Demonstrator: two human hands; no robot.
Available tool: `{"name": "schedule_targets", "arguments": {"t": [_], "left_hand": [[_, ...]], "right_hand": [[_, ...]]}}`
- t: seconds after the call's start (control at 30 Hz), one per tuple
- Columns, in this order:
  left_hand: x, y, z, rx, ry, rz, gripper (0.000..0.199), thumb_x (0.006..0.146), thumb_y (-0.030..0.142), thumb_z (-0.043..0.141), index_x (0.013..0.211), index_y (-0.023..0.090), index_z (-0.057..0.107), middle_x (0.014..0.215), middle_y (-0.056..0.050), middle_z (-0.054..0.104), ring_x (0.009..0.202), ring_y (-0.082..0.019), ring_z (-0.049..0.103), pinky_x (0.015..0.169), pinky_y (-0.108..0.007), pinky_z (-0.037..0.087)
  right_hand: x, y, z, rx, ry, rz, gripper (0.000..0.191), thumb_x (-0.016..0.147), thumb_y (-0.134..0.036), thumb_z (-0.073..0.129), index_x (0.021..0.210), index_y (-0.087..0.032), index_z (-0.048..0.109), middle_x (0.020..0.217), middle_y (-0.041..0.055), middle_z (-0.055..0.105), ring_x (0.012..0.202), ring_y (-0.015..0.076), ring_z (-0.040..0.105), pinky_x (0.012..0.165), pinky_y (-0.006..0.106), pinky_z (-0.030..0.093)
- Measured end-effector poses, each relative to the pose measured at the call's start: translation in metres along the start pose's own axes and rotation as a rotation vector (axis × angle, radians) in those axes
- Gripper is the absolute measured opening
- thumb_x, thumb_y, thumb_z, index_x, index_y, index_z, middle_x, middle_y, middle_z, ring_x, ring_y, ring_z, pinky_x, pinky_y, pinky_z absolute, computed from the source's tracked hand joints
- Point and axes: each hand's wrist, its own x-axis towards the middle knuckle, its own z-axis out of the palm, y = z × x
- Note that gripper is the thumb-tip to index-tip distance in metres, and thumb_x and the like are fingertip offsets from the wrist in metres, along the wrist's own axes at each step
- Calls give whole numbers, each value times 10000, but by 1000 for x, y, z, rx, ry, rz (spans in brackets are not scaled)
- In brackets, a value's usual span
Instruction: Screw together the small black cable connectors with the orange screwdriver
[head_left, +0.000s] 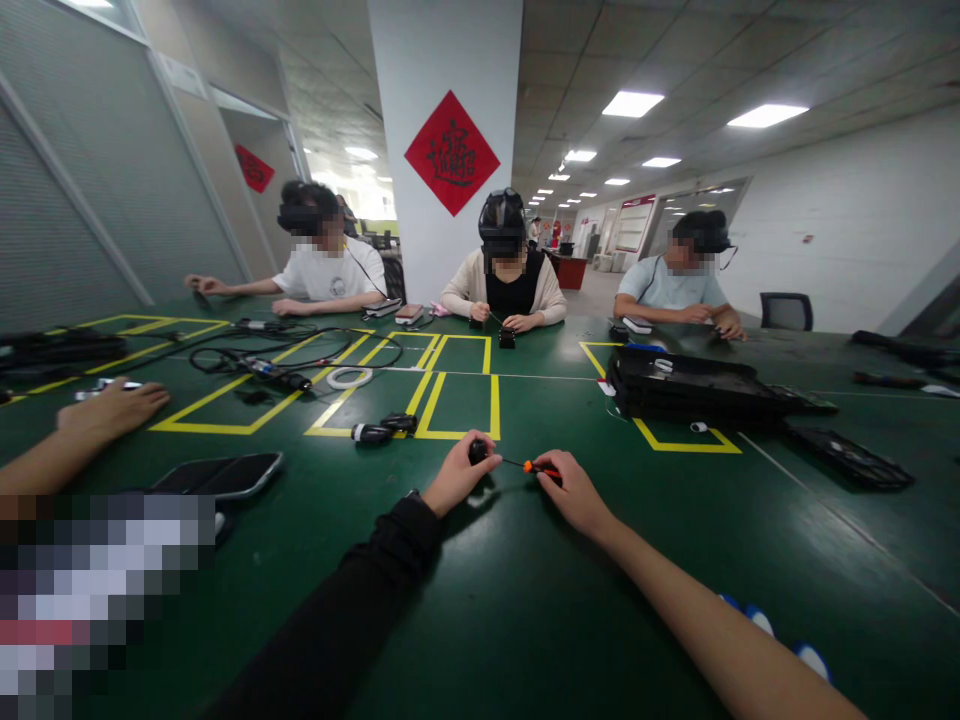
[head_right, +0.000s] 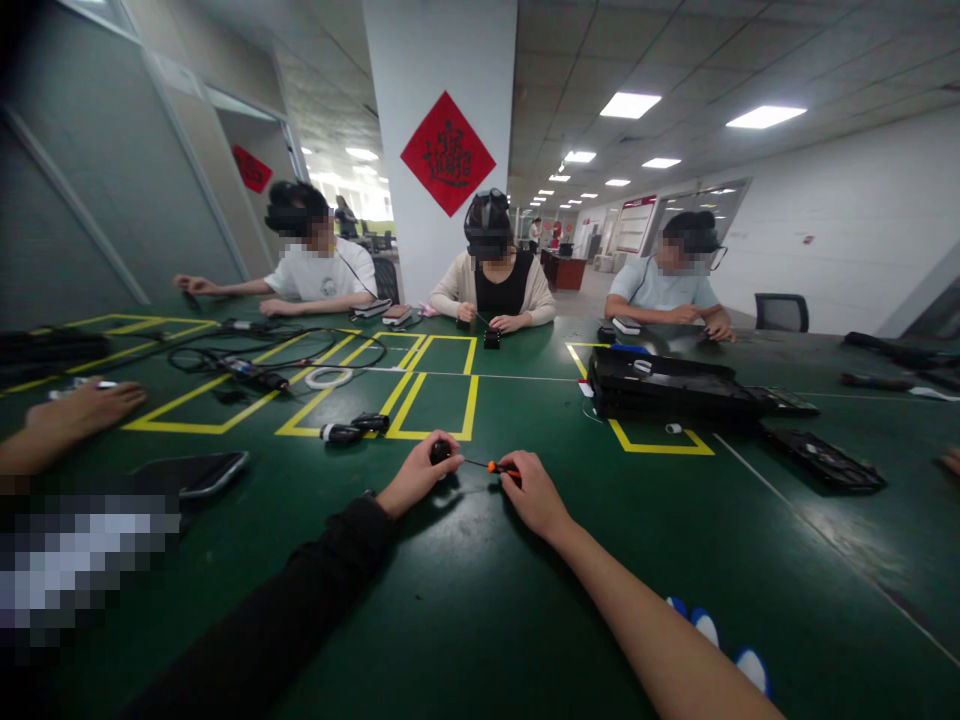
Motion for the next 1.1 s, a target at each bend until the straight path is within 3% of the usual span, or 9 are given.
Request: {"name": "schedule_targets", "arguments": {"t": [0.2,0.4,0.73,0.97,1.1], "left_hand": [[0,-1,1,-17,3,10,200,713,311,570,852,177,519,773,15,556,715,-117,524,723,-251,411],[0,-1,1,-33,-5,19,192,714,297,570,856,179,518,785,12,555,730,-121,525,725,-253,409],[1,-4,1,-25,-6,13,202,711,306,577,859,181,518,784,14,553,716,-115,521,711,-245,409],[1,-4,0,-22,-16,14,211,711,311,577,867,184,516,792,14,554,728,-119,519,714,-247,408],[0,-3,1,-25,-9,2,212,716,318,569,870,184,513,787,13,554,718,-120,520,710,-250,412]], "right_hand": [[-1,0,1,20,5,12,215,765,-228,524,977,-195,544,970,45,546,891,165,497,811,314,399],[1,2,1,-10,-15,7,222,850,-238,379,920,-192,584,925,51,563,915,170,486,837,325,377],[0,-1,1,8,-14,0,169,778,-215,496,940,-201,543,935,35,554,872,163,495,801,310,395],[1,2,2,-22,-14,-5,215,853,-237,378,908,-195,582,917,47,564,907,167,488,836,327,377],[0,-1,0,-1,-10,-2,159,811,-224,456,929,-200,561,932,39,554,895,166,492,817,321,391]]}}
